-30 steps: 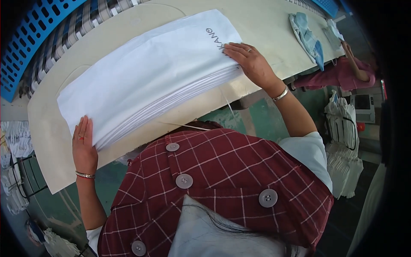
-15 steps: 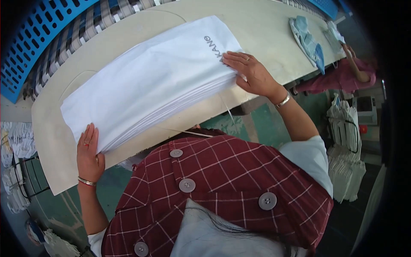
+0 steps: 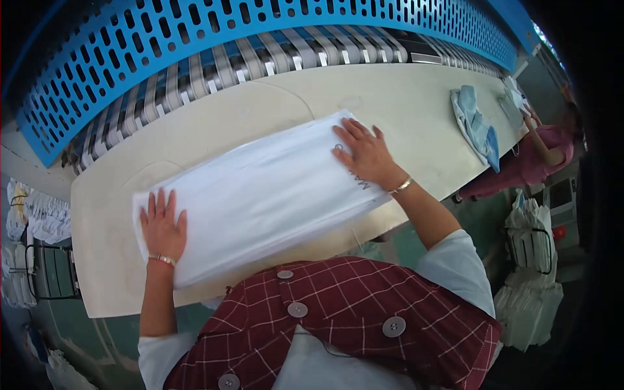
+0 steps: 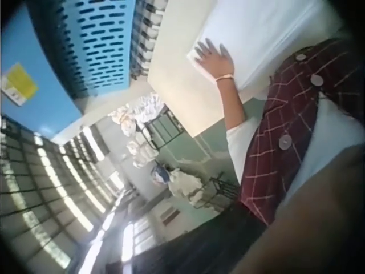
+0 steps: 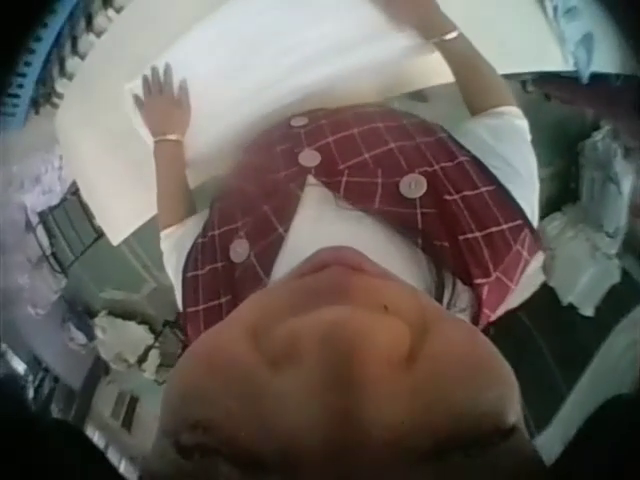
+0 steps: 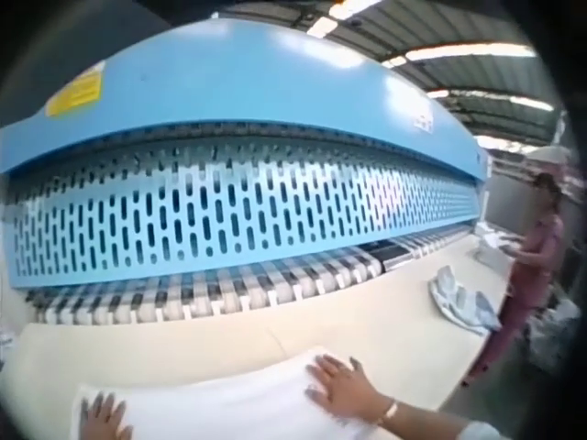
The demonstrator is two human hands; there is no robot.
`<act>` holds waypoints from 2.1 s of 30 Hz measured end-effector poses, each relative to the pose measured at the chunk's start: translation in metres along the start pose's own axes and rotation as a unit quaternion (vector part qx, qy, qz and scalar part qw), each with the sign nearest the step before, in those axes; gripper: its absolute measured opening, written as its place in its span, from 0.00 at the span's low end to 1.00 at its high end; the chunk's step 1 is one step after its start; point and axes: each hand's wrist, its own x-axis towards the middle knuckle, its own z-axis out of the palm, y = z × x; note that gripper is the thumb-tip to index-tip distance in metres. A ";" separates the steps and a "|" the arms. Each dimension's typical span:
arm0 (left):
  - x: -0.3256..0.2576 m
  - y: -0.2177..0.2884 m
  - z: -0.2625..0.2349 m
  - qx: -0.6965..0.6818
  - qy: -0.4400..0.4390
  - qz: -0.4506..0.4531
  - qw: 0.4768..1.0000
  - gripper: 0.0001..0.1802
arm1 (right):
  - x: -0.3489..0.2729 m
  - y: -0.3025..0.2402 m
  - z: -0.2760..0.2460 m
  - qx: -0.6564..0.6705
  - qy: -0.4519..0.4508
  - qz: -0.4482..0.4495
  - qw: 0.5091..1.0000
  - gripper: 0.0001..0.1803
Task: Folding white linens and stacking them on a work table in a laundry facility.
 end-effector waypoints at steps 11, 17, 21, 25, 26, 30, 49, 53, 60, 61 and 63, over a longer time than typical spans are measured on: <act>-0.033 0.006 -0.023 0.009 -0.025 -0.056 0.998 0.29 | -0.026 -0.013 -0.031 0.055 -0.014 0.019 0.998 0.28; -0.034 0.001 -0.021 -0.001 -0.004 -0.068 0.998 0.30 | -0.021 -0.021 -0.030 0.055 -0.017 0.020 0.998 0.28; -0.033 -0.002 -0.021 -0.013 0.025 -0.082 0.996 0.29 | -0.018 -0.022 -0.026 0.042 -0.002 0.006 0.999 0.27; -0.036 -0.009 -0.026 -0.037 0.060 -0.077 0.995 0.28 | 0.008 -0.040 -0.042 -0.046 -0.057 -0.020 0.997 0.24; -0.036 -0.010 -0.027 -0.043 0.064 -0.073 0.994 0.28 | 0.019 -0.046 -0.045 -0.045 -0.059 -0.032 0.997 0.24; -0.035 -0.013 -0.033 -0.057 0.070 -0.075 0.993 0.28 | 0.091 -0.064 -0.039 0.048 -0.024 -0.095 0.994 0.20; -0.017 -0.017 -0.048 -0.074 0.054 -0.115 0.989 0.30 | 0.334 -0.163 0.105 -0.026 0.025 -0.280 0.959 0.06; 0.001 -0.025 -0.026 -0.137 0.103 -0.113 0.979 0.37 | 0.265 -0.129 0.016 0.095 0.085 -0.352 0.927 0.03; 0.095 -0.024 -0.006 -0.015 -0.007 -0.096 0.995 0.22 | 0.152 -0.053 -0.155 0.031 0.232 -0.344 0.909 0.13; 0.095 -0.021 -0.005 -0.026 -0.032 -0.144 0.989 0.17 | 0.139 -0.041 -0.168 0.000 0.234 -0.310 0.921 0.10; 0.092 -0.029 -0.025 0.003 0.161 -0.013 0.987 0.14 | 0.107 -0.008 -0.167 -0.041 0.229 -0.258 0.938 0.07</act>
